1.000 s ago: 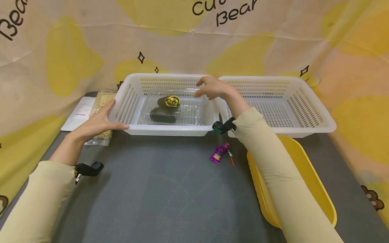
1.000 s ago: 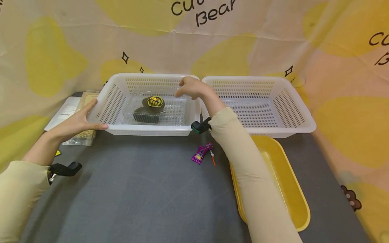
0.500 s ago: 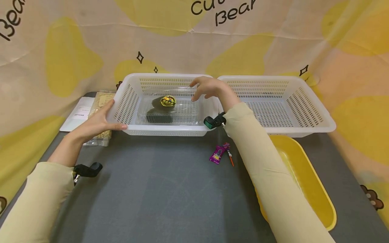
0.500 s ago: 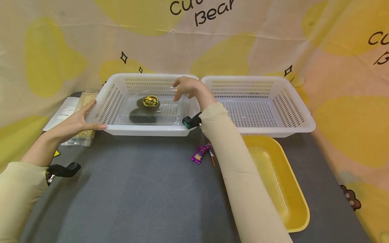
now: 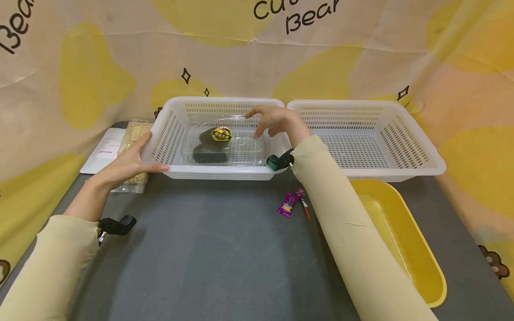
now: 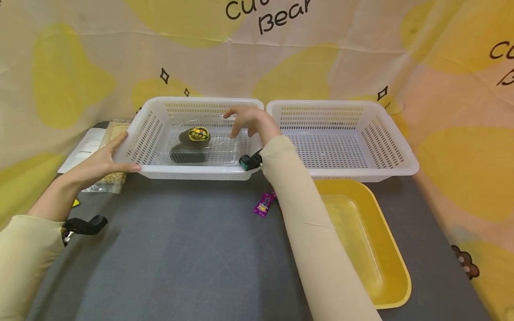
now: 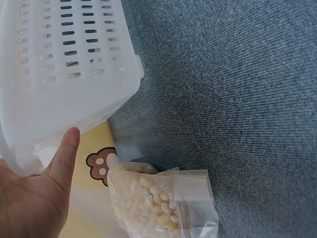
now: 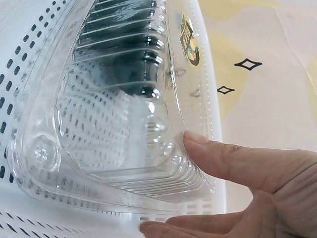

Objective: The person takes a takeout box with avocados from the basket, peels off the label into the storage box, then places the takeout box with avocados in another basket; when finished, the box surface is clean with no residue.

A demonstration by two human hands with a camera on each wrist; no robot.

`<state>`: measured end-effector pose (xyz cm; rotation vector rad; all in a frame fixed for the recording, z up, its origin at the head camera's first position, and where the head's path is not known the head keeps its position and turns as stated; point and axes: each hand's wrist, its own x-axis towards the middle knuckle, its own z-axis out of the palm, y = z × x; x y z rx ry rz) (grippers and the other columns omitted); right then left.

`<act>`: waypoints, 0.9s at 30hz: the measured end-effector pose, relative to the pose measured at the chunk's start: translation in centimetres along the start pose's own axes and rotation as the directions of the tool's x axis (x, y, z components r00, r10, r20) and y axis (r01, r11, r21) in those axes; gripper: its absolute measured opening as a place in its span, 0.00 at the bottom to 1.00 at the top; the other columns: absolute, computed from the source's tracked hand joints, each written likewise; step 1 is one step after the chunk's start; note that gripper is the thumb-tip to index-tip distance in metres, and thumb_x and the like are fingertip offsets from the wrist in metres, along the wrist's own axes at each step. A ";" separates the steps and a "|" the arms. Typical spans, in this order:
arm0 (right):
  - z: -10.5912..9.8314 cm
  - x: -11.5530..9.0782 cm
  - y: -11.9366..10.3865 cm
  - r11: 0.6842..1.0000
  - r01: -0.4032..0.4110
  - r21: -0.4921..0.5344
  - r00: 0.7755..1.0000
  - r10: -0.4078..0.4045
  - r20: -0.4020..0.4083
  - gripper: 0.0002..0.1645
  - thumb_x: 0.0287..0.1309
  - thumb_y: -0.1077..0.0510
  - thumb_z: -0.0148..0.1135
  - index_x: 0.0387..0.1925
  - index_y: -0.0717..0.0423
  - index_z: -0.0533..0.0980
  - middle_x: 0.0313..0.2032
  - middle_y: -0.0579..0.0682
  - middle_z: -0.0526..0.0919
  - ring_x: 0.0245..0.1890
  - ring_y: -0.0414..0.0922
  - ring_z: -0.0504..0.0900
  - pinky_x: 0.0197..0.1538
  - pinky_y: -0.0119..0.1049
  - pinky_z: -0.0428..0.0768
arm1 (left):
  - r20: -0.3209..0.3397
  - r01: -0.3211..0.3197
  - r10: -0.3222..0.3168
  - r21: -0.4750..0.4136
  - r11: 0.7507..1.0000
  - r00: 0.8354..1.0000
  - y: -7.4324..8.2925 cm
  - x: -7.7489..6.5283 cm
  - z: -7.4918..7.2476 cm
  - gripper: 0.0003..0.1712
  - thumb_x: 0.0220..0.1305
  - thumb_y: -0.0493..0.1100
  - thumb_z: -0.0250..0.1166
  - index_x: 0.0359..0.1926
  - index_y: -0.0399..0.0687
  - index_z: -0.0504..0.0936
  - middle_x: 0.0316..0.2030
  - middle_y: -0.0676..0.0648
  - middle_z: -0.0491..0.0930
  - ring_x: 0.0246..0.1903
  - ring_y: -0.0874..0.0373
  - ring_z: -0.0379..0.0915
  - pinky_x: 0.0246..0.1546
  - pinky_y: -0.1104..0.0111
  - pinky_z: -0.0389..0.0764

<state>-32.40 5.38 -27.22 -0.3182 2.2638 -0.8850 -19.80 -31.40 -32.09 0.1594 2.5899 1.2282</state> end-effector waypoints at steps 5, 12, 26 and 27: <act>0.0 -0.2 0.1 1.000 -0.011 0.008 1.000 0.011 0.024 0.44 0.63 0.61 0.63 0.74 0.33 0.57 0.76 0.45 0.52 0.24 0.43 0.63 0.41 0.37 0.74 | -0.002 0.007 -0.007 0.000 1.000 1.000 0.1 -0.1 0.0 0.68 0.58 0.44 0.72 0.78 0.53 0.26 0.79 0.35 0.40 0.70 0.38 0.55 0.72 0.40 0.50; 0.2 -0.4 -0.1 0.999 -0.012 0.040 0.999 0.011 0.035 0.42 0.64 0.62 0.62 0.73 0.36 0.56 0.74 0.52 0.55 0.43 0.50 0.75 0.56 0.45 0.80 | -0.011 0.005 -0.005 0.002 1.000 1.000 0.1 -0.3 -0.1 0.68 0.57 0.44 0.72 0.78 0.52 0.26 0.79 0.36 0.37 0.71 0.37 0.53 0.73 0.39 0.49; 0.1 -0.6 0.3 0.945 0.096 0.313 0.995 -0.098 -0.012 0.34 0.61 0.54 0.64 0.65 0.38 0.60 0.30 0.48 0.67 0.27 0.45 0.65 0.57 0.64 0.77 | -0.003 -0.007 0.007 -0.019 1.000 1.000 0.1 -0.2 0.0 0.67 0.58 0.43 0.71 0.79 0.51 0.27 0.79 0.36 0.38 0.69 0.39 0.55 0.72 0.41 0.53; 0.1 -0.7 0.3 0.938 0.104 0.331 0.994 -0.106 -0.014 0.35 0.62 0.54 0.63 0.66 0.38 0.59 0.26 0.47 0.64 0.25 0.44 0.63 0.55 0.63 0.79 | -0.004 -0.009 0.009 -0.018 1.000 1.000 0.1 -0.2 0.0 0.66 0.58 0.43 0.71 0.79 0.51 0.27 0.79 0.36 0.39 0.69 0.39 0.56 0.71 0.41 0.53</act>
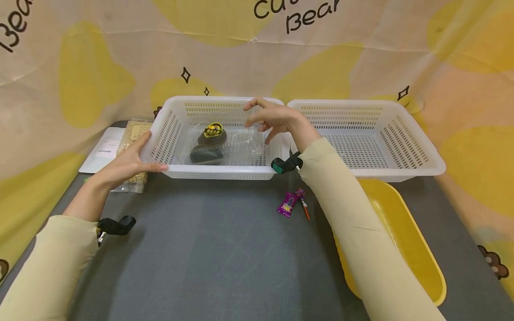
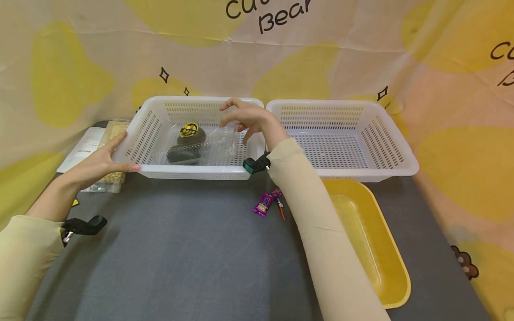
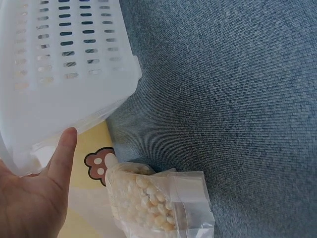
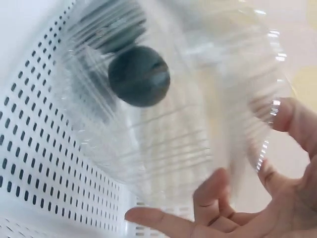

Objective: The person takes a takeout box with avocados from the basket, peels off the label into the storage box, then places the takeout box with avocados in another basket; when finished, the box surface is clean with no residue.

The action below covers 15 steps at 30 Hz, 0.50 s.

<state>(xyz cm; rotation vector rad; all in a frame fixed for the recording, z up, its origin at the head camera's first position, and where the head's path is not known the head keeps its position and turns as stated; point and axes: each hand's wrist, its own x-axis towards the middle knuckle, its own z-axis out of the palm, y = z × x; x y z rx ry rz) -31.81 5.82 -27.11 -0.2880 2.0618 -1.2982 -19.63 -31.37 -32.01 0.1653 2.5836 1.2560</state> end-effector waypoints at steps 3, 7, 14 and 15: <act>0.2 -0.2 -0.1 0.999 0.021 0.046 1.000 -0.020 -0.006 0.36 0.62 0.55 0.60 0.67 0.37 0.57 0.23 0.47 0.61 0.23 0.43 0.59 0.48 0.57 0.82 | 0.000 0.001 -0.001 0.001 1.000 1.000 0.0 0.0 0.0 0.66 0.58 0.43 0.71 0.79 0.52 0.27 0.79 0.36 0.39 0.69 0.39 0.56 0.71 0.41 0.53; 0.3 -0.5 -0.2 0.997 0.026 0.079 0.999 -0.024 -0.027 0.37 0.61 0.55 0.59 0.69 0.35 0.57 0.34 0.46 0.68 0.23 0.42 0.58 0.39 0.48 0.84 | 0.001 0.006 -0.006 0.000 1.000 1.000 -0.1 -0.1 0.0 0.66 0.59 0.43 0.71 0.79 0.52 0.27 0.78 0.35 0.41 0.69 0.39 0.57 0.71 0.42 0.54; 0.0 -1.2 0.0 0.989 0.033 0.141 0.997 -0.023 -0.071 0.37 0.60 0.58 0.57 0.68 0.35 0.60 0.44 0.47 0.69 0.24 0.42 0.55 0.36 0.44 0.84 | 0.003 0.021 -0.021 -0.009 1.000 1.000 0.1 -0.1 0.1 0.67 0.58 0.44 0.71 0.78 0.53 0.26 0.79 0.36 0.40 0.69 0.39 0.56 0.71 0.41 0.53; -0.1 -1.3 0.1 0.987 0.038 0.155 0.997 -0.027 -0.078 0.36 0.59 0.59 0.56 0.68 0.35 0.60 0.44 0.47 0.69 0.24 0.42 0.55 0.36 0.44 0.83 | 0.004 0.022 -0.022 -0.012 1.000 1.000 0.1 -0.1 0.1 0.67 0.58 0.44 0.71 0.78 0.53 0.25 0.79 0.36 0.39 0.69 0.38 0.56 0.71 0.41 0.53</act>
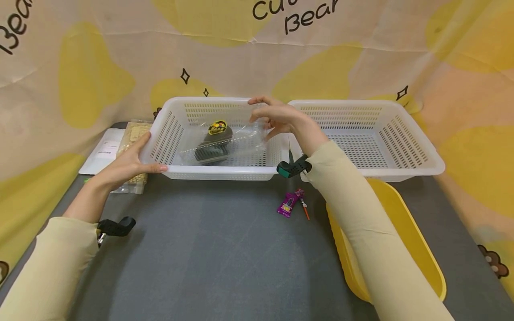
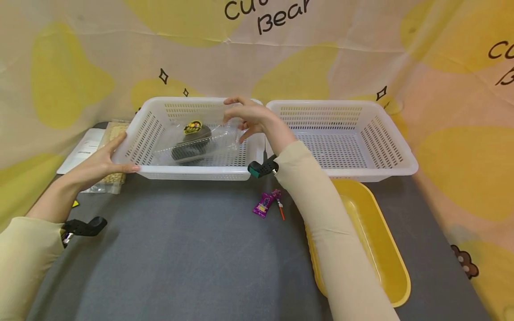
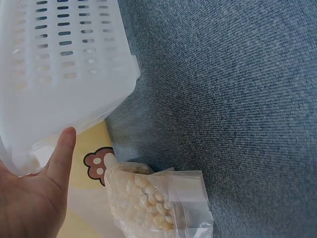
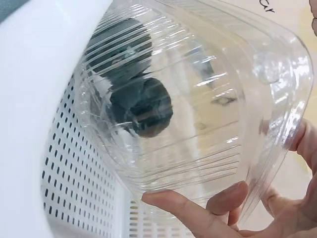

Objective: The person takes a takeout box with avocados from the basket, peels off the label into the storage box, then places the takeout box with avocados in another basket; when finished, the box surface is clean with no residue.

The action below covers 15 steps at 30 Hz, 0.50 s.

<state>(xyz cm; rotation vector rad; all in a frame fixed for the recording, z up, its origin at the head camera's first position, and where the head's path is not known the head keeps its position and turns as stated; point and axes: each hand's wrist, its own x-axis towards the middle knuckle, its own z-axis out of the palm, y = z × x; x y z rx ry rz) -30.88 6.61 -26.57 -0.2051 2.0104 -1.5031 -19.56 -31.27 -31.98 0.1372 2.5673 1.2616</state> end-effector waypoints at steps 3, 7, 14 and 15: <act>-0.3 -0.7 -0.1 0.999 0.022 0.047 1.000 -0.021 -0.018 0.36 0.59 0.61 0.56 0.67 0.35 0.61 0.43 0.47 0.69 0.23 0.41 0.58 0.35 0.44 0.83 | 0.002 0.004 -0.004 -0.002 1.000 1.000 0.0 0.0 0.0 0.68 0.58 0.44 0.71 0.78 0.52 0.25 0.79 0.37 0.34 0.70 0.38 0.53 0.72 0.40 0.50; -0.7 -2.1 -0.6 0.992 0.069 0.109 0.997 -0.067 -0.021 0.36 0.60 0.62 0.55 0.68 0.36 0.60 0.40 0.48 0.67 0.23 0.41 0.61 0.37 0.46 0.82 | 0.000 0.011 -0.011 0.009 1.000 1.000 0.0 0.0 0.0 0.68 0.58 0.45 0.71 0.78 0.51 0.25 0.79 0.40 0.29 0.72 0.37 0.49 0.73 0.39 0.47; -1.0 -5.0 -1.0 0.973 0.149 0.175 0.989 -0.144 -0.041 0.35 0.62 0.62 0.53 0.68 0.36 0.61 0.46 0.49 0.65 0.24 0.40 0.62 0.42 0.49 0.80 | -0.007 0.014 -0.014 0.039 0.999 1.000 0.0 0.1 -0.1 0.68 0.58 0.46 0.71 0.78 0.53 0.26 0.79 0.38 0.33 0.69 0.39 0.52 0.73 0.40 0.48; -1.0 -5.4 -1.0 0.972 0.159 0.174 0.987 -0.154 -0.039 0.35 0.62 0.62 0.52 0.68 0.36 0.60 0.46 0.50 0.65 0.25 0.40 0.62 0.43 0.49 0.81 | -0.007 0.012 -0.012 0.042 0.999 1.000 0.0 0.1 -0.1 0.67 0.58 0.46 0.71 0.78 0.53 0.26 0.79 0.38 0.34 0.69 0.39 0.52 0.73 0.40 0.49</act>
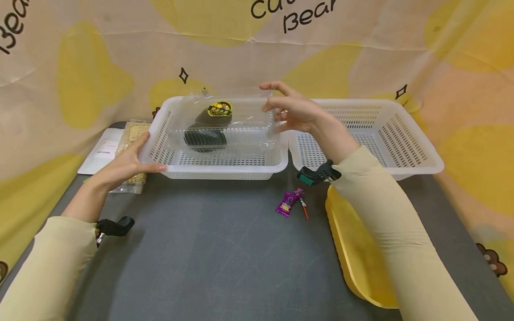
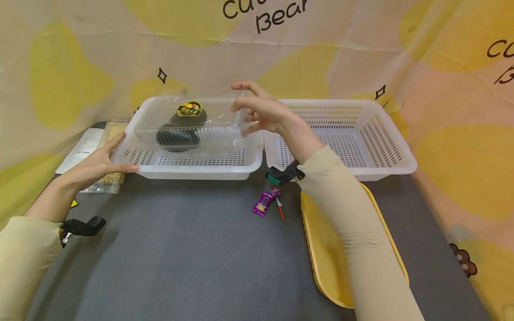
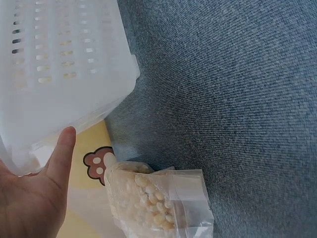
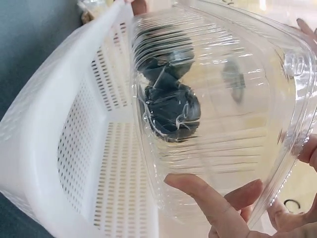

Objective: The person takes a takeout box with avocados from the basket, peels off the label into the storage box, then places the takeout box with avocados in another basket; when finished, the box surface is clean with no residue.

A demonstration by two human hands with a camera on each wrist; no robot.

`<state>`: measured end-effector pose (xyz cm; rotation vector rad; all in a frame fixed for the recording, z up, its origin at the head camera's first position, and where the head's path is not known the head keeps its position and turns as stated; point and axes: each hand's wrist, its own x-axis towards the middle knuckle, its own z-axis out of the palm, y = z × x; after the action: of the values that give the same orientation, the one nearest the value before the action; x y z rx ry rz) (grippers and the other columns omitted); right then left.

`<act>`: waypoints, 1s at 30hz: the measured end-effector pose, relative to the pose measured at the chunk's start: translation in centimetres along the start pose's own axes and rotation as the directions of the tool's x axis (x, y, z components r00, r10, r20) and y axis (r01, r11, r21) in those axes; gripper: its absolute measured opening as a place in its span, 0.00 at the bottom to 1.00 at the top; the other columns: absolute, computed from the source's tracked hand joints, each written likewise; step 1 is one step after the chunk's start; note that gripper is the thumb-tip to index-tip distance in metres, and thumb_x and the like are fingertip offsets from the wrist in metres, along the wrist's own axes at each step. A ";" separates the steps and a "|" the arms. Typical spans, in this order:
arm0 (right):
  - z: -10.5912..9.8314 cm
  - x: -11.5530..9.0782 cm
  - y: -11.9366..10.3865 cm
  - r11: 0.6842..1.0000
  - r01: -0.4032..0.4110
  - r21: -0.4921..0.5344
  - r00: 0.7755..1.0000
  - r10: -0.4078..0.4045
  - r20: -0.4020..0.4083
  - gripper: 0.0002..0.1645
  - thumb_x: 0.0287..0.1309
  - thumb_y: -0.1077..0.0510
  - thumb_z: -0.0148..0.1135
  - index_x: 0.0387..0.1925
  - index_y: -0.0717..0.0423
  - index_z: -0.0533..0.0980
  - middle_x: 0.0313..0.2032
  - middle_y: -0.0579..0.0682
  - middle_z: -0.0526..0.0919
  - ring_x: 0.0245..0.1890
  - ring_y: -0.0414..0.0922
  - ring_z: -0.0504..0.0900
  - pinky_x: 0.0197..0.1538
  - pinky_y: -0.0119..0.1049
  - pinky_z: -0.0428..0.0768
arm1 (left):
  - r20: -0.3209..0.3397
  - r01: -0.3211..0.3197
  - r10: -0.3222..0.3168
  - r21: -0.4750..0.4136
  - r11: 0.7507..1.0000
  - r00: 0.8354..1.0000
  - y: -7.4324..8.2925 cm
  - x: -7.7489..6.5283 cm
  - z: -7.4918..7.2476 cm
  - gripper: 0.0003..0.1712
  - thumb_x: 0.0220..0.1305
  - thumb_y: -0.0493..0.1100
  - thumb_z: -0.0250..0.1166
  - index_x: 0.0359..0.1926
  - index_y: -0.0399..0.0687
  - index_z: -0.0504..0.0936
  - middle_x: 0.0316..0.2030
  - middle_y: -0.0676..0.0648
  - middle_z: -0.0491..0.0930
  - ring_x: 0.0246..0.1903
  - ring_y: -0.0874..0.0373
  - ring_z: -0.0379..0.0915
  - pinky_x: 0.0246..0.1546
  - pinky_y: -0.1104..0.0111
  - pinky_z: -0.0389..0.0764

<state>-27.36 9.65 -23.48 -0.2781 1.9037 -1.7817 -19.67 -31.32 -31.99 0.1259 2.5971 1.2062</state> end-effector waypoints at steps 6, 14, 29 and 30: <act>0.2 -2.7 0.1 0.999 0.044 -0.021 0.999 -0.043 0.031 0.35 0.62 0.63 0.49 0.68 0.36 0.59 0.45 0.51 0.67 0.26 0.41 0.63 0.42 0.47 0.85 | 0.003 -0.013 0.013 0.001 1.000 1.000 -0.2 0.1 0.1 0.67 0.58 0.45 0.71 0.78 0.53 0.27 0.80 0.41 0.32 0.72 0.38 0.47 0.73 0.40 0.48; 0.9 -6.8 1.3 0.996 0.040 -0.079 0.998 -0.035 0.060 0.39 0.58 0.66 0.52 0.70 0.38 0.59 0.39 0.53 0.67 0.39 0.46 0.71 0.37 0.44 0.87 | 0.010 -0.016 0.016 -0.001 1.000 1.000 -0.2 0.3 0.1 0.67 0.60 0.45 0.70 0.78 0.53 0.24 0.79 0.38 0.32 0.72 0.37 0.51 0.73 0.40 0.50; 1.9 -13.2 5.4 0.973 -0.020 -0.229 0.996 0.040 0.081 0.44 0.49 0.66 0.60 0.68 0.40 0.61 0.39 0.55 0.65 0.34 0.45 0.76 0.32 0.35 0.81 | 0.015 0.003 -0.003 -0.007 1.000 1.000 -0.3 0.7 0.1 0.66 0.60 0.46 0.70 0.78 0.56 0.24 0.78 0.34 0.45 0.67 0.42 0.60 0.70 0.45 0.56; 2.0 -13.6 5.8 0.969 -0.025 -0.246 0.996 0.045 0.079 0.44 0.49 0.65 0.61 0.68 0.40 0.61 0.38 0.55 0.64 0.31 0.44 0.75 0.31 0.34 0.80 | 0.015 0.003 -0.003 -0.006 1.000 1.000 -0.3 0.7 0.1 0.67 0.60 0.46 0.70 0.78 0.57 0.24 0.78 0.35 0.44 0.67 0.42 0.60 0.70 0.44 0.56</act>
<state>-13.75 15.15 -26.09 -0.3973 2.0553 -1.4877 -20.34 -31.30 -32.47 0.1293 2.5802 1.2073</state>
